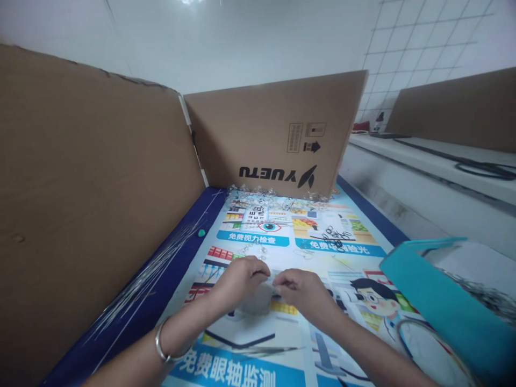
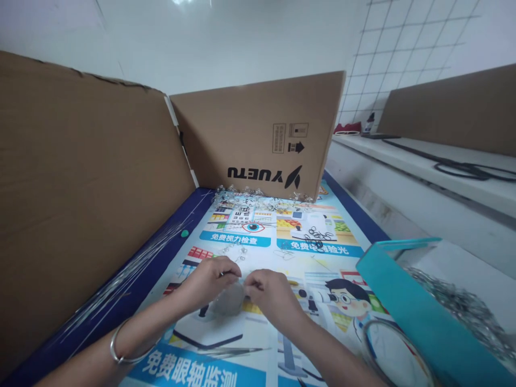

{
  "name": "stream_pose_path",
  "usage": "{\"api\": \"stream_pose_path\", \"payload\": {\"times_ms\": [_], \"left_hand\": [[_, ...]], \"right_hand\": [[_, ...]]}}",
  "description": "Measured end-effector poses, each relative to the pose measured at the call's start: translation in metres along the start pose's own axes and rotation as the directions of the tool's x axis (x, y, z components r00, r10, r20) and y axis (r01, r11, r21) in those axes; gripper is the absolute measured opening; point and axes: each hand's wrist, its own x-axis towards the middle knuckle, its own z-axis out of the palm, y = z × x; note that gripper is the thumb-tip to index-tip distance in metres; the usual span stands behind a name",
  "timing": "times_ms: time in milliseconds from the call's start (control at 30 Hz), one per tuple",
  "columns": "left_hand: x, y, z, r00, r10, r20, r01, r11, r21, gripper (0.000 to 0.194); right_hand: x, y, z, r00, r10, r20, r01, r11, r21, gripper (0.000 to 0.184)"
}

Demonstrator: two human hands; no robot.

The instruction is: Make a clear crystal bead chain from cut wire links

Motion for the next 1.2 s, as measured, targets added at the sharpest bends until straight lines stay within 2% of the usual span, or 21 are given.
{"api": "stream_pose_path", "payload": {"times_ms": [67,133,200,267,367,400,533,600,700,833,1000,1200], "left_hand": [[0.001,0.0,0.002,0.989,-0.147,-0.002,0.141,0.954,-0.264,0.013],[0.002,0.0,0.006,0.966,-0.257,0.032,0.239,0.835,-0.496,0.007],[0.001,0.001,0.01,0.956,-0.294,0.026,0.241,0.726,-0.644,0.009],[0.001,0.001,0.013,0.953,-0.304,-0.004,0.207,0.656,-0.726,0.013],[0.001,0.0,0.012,0.955,-0.296,-0.001,0.189,0.611,-0.769,0.017],[0.001,-0.002,0.01,0.96,-0.278,0.014,0.193,0.629,-0.753,0.017],[0.003,-0.012,0.001,0.978,-0.194,0.077,0.204,0.814,-0.544,0.012],[0.004,-0.018,-0.002,0.981,-0.174,0.085,0.194,0.857,-0.478,0.011],[0.005,-0.021,-0.002,0.984,-0.152,0.094,0.178,0.875,-0.45,0.011],[0.003,-0.014,-0.003,0.994,-0.089,0.069,0.109,0.918,-0.382,0.016],[-0.002,-0.001,-0.004,0.998,0.027,0.053,-0.02,0.993,-0.117,0.018],[-0.004,-0.003,-0.006,0.986,0.123,0.113,-0.136,0.983,0.12,0.022]], "right_hand": [[0.002,0.003,0.002,0.998,0.052,0.021,-0.055,0.986,0.157,0.01],[0.002,0.005,0.005,0.995,0.089,0.044,-0.098,0.949,0.299,0.014],[0.001,0.005,0.007,0.992,0.115,0.056,-0.127,0.901,0.414,0.019],[-0.001,0.003,0.009,0.99,0.131,0.059,-0.143,0.853,0.503,0.023],[-0.003,0.001,0.01,0.988,0.145,0.056,-0.15,0.797,0.586,0.026],[-0.003,0.0,0.01,0.988,0.147,0.056,-0.151,0.785,0.601,0.027],[-0.003,-0.002,0.007,0.988,0.147,0.055,-0.149,0.767,0.624,0.027],[-0.003,-0.003,0.006,0.988,0.146,0.057,-0.149,0.772,0.618,0.026],[-0.003,-0.003,0.005,0.989,0.138,0.061,-0.147,0.792,0.593,0.024],[-0.001,0.001,0.005,0.993,0.11,0.048,-0.118,0.838,0.533,0.02],[0.001,0.007,0.009,0.999,0.026,0.019,-0.031,0.914,0.404,0.014],[-0.005,0.003,0.006,0.997,-0.076,0.01,0.073,0.981,0.178,0.012]]}}
